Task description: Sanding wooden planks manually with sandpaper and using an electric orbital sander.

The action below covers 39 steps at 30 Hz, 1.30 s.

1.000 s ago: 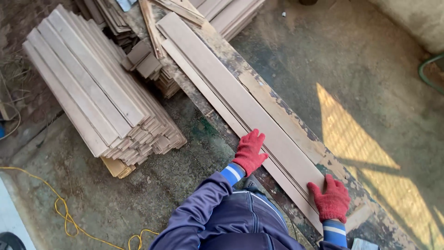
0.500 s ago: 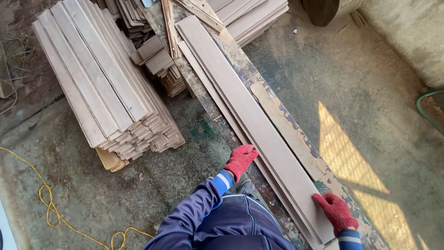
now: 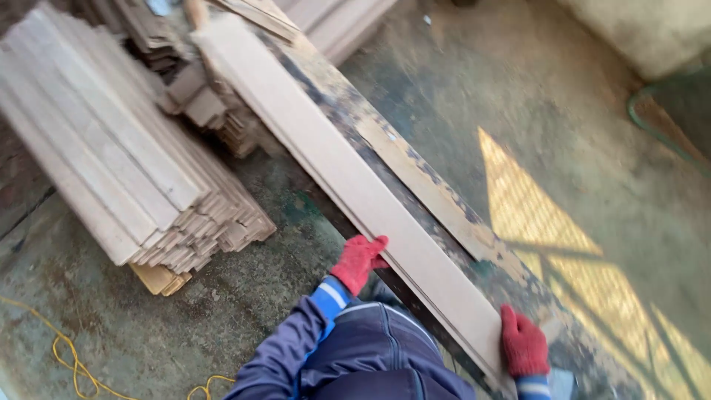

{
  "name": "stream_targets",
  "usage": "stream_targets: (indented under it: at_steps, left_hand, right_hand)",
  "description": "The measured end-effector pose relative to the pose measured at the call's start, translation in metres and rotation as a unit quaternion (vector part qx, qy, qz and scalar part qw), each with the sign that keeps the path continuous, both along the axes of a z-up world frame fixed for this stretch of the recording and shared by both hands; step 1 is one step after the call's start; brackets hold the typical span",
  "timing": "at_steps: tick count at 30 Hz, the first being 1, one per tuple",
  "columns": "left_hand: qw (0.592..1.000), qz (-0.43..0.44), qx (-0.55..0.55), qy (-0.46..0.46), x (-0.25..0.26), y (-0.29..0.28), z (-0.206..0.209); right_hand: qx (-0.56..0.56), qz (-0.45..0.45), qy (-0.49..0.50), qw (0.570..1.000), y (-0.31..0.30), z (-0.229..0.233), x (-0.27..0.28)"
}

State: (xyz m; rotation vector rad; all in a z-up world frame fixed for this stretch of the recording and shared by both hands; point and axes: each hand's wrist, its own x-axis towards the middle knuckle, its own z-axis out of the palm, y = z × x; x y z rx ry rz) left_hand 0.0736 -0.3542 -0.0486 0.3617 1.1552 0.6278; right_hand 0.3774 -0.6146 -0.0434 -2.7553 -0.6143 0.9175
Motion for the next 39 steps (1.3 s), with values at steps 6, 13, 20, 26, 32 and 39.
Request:
stream_targets:
  at_steps: [6, 13, 20, 26, 32, 39]
  left_hand:
    - [0.997, -0.055, 0.017, 0.048, -0.045, 0.003, -0.021]
    - [0.952, -0.215, 0.017, 0.219, -0.064, 0.016, -0.06]
    - [0.887, -0.29, -0.03, 0.358, -0.039, 0.018, -0.002]
    - [0.927, -0.264, -0.064, 0.258, -0.041, 0.012, 0.047]
    - [0.967, -0.207, 0.028, 0.146, -0.054, 0.015, 0.039]
    - [0.703, -0.444, 0.523, 0.187, -0.032, 0.036, 0.108]
  right_hand:
    - [-0.028, -0.008, 0.081, 0.996, 0.022, 0.049, -0.025]
    - [0.239, 0.008, -0.289, 0.927, -0.073, -0.035, -0.013]
    - [-0.047, -0.218, -0.191, 0.956, -0.182, -0.041, 0.007]
    - [0.029, -0.123, -0.18, 0.976, -0.183, -0.047, 0.014]
    - [0.307, -0.157, -0.18, 0.921, -0.218, -0.102, 0.057]
    - [0.21, 0.226, 0.057, 0.949, 0.133, 0.13, -0.089]
